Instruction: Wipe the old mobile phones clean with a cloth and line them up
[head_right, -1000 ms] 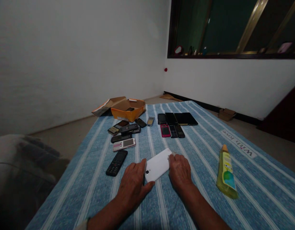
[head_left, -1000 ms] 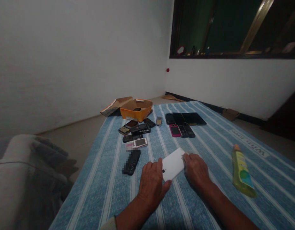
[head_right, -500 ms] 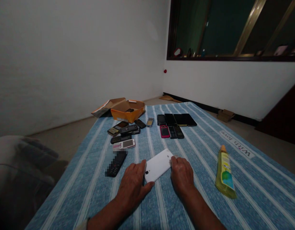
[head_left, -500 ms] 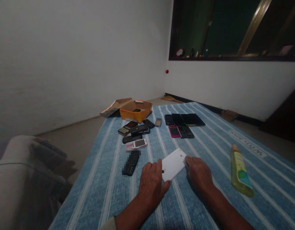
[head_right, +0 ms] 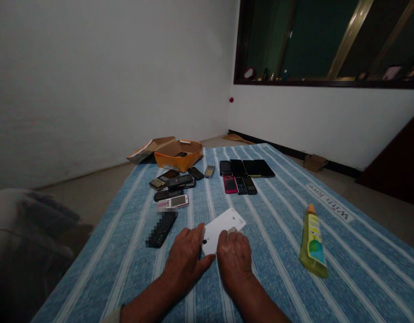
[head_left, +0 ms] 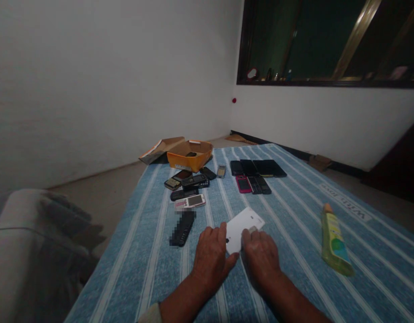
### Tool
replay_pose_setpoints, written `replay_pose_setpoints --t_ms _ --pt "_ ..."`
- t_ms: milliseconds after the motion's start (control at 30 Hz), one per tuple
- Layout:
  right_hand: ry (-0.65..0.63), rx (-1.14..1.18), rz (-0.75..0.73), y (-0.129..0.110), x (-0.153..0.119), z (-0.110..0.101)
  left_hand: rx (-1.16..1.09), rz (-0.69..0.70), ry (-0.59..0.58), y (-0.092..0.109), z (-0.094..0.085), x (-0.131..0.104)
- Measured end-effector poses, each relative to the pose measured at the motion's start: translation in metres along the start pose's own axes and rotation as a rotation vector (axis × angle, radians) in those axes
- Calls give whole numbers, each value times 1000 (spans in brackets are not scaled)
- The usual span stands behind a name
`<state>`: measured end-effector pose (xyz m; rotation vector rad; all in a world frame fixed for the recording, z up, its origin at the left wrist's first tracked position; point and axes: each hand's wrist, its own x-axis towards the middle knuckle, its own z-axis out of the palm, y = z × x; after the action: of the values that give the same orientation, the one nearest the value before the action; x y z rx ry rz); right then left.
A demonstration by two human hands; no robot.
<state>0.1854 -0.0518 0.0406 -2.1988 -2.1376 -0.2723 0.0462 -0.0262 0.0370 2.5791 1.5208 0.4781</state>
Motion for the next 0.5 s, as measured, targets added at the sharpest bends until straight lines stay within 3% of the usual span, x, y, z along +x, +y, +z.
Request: replay_pose_setpoints --t_ms 233,500 --pt "0 65 -97 -25 -14 -8 8 66 70 -8 7 -1" --pt "-111 106 -122 -30 -12 -24 22 78 65 -12 10 -2"
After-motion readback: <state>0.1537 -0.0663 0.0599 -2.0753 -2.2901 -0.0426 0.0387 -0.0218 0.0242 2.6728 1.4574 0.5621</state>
